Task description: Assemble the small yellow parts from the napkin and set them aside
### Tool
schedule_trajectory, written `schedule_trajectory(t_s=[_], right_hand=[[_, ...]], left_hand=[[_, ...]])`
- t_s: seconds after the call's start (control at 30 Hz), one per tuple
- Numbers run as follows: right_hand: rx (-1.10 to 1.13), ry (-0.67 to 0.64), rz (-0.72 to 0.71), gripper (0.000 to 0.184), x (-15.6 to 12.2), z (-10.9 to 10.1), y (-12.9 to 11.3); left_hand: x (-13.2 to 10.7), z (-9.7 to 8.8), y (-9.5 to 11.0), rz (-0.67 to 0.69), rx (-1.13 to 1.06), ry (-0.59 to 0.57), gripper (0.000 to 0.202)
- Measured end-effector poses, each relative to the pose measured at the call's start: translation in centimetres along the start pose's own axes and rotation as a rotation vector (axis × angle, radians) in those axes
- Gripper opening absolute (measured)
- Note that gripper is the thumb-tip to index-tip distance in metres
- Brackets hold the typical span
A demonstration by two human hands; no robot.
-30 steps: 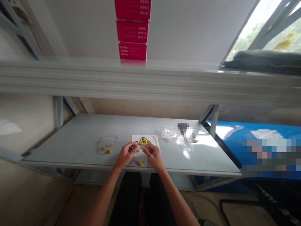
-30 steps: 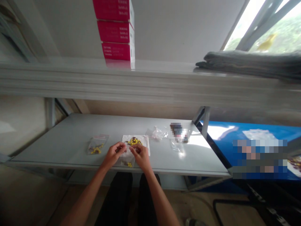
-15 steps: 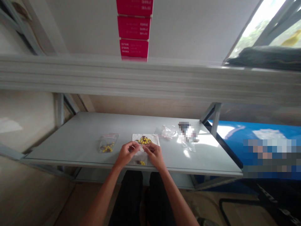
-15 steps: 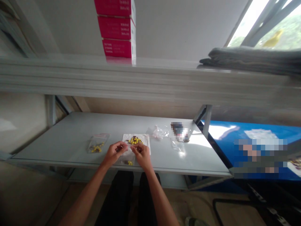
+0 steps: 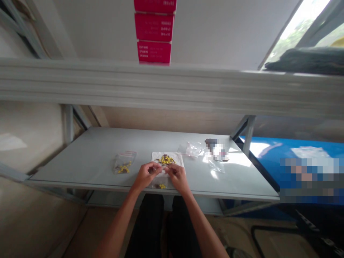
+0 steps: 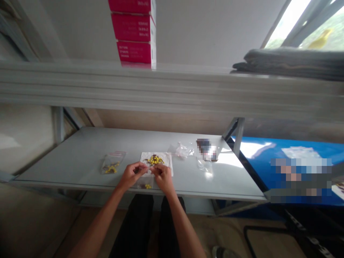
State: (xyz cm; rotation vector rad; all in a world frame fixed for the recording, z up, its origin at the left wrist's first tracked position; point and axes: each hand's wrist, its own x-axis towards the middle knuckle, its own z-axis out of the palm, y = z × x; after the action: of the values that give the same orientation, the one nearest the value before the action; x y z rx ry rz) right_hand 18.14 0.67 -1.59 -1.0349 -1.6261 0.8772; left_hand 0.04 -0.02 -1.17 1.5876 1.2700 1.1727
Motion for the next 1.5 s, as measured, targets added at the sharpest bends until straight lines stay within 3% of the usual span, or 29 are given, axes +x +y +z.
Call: schedule_trajectory(t_s=[0.23,0.4,0.63,0.87,1.07,1.27,1.4,1.5], right_hand=[[-0.078,-0.034,-0.009,0.030,-0.2,0.0,-0.5],[-0.100,-0.073,-0.028,0.031,0.0,0.2,-0.3],[-0.059,0.039,-0.057,0.035,-0.2,0.1,-0.6],[0.012,-0.084,0.000,0.034,-0.3,0.0,-0.8],[-0.056,0.021,0.000,0.043,-0.6,-0.2,-0.9],[-0.049,-0.015,-0.005,0.043,-0.4,0.1,-1.4],[-0.020,-0.074,0.012,0.046,-0.2,0.4,-1.4],[-0.036,0.112,0.081,0.054,-0.2,0.6,-1.2]], left_hand=[[0.0,0.0,0.3,0.039,0.036,-0.098,0.029],[0.0,0.0,0.3,0.036,0.033,-0.041,0.030],[0.2,-0.1,-0.4,-0.020,-0.022,0.032,0.028],[0.1,-0.4,-0.1,0.016,-0.026,0.007,0.028],[0.0,-0.3,0.6,-0.023,-0.079,-0.006,0.027],[-1.1,0.1,1.3,0.035,0.019,0.126,0.028],[-2.1,-2.0,2.2,0.017,0.091,0.146,0.027],[-1.5,-5.9,1.9,0.018,0.181,0.297,0.029]])
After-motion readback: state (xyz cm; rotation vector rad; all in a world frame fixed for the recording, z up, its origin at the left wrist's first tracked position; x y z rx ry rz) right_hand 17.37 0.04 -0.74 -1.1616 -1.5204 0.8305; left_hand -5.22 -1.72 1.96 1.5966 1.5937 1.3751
